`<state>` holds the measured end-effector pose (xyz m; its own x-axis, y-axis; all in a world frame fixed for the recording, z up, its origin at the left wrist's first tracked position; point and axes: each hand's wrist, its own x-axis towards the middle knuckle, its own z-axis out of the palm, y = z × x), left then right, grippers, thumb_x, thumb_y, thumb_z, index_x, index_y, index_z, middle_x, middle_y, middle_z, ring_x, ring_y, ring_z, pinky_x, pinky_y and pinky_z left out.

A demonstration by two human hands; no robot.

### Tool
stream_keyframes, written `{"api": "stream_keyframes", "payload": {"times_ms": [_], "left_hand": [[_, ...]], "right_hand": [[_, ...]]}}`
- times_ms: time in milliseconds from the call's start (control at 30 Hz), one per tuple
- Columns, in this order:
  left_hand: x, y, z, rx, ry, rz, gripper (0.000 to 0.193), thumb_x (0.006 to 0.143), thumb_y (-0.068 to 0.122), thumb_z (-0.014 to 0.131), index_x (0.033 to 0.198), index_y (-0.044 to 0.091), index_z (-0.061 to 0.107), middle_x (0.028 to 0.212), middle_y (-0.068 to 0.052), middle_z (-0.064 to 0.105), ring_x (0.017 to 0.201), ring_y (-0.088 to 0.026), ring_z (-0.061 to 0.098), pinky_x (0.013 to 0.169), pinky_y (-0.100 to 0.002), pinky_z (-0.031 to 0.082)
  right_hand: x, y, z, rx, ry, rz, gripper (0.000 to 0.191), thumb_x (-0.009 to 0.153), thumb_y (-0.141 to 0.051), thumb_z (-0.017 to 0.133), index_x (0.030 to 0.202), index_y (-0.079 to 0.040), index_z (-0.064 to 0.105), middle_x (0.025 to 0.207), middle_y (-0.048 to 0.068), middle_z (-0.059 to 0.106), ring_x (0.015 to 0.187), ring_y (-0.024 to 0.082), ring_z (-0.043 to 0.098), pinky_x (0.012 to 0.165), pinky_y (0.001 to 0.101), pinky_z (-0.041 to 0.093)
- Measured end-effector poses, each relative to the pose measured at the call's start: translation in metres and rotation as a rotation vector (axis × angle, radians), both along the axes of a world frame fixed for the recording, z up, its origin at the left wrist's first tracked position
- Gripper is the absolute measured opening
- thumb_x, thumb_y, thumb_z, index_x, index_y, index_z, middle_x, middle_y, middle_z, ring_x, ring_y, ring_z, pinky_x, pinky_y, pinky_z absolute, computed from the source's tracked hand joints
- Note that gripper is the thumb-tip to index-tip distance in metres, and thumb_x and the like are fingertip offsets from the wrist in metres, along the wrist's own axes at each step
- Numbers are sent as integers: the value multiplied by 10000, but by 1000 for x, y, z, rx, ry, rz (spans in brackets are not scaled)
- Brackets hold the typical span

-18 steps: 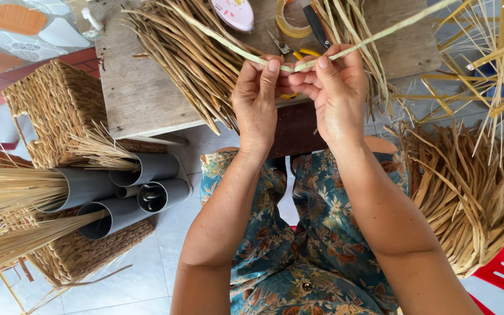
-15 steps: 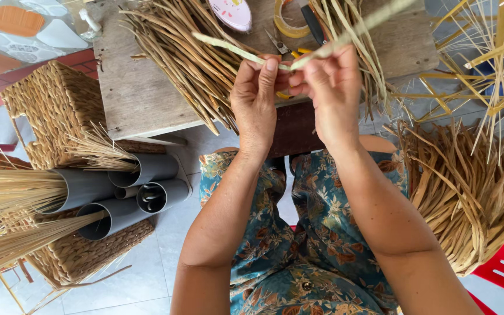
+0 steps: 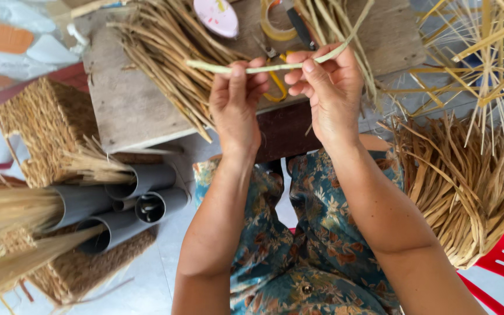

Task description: The person sits at a workbench and peels the outer skin off long rattan strips by hand, working along each strip's length, then trims the peeled strips with yellow-handled scissors and sets them with a pile of processed strips on the bench.

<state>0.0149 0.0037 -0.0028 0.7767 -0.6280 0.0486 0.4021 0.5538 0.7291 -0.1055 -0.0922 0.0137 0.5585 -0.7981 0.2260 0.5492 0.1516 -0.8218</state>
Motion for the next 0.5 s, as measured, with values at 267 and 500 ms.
{"api": "stream_keyframes", "payload": {"times_ms": [267, 500], "left_hand": [[5, 11, 8, 46, -78, 87, 167, 1080, 206, 613, 1090, 40, 626, 1041, -103, 731, 843, -142, 677, 792, -305, 592], [13, 14, 21, 186, -334, 86, 129, 1098, 168, 596, 1082, 49, 642, 969, -86, 732, 724, -98, 619, 657, -258, 537]], "right_hand": [[-13, -5, -2, 5, -91, -66, 115, 1093, -23, 633, 1166, -59, 551, 1011, 147, 715, 743, 129, 622, 698, 273, 547], [-34, -37, 3, -126, 103, -140, 185, 1115, -12, 569, 1239, 12, 705, 943, 92, 681, 811, 117, 627, 705, 251, 522]]}}
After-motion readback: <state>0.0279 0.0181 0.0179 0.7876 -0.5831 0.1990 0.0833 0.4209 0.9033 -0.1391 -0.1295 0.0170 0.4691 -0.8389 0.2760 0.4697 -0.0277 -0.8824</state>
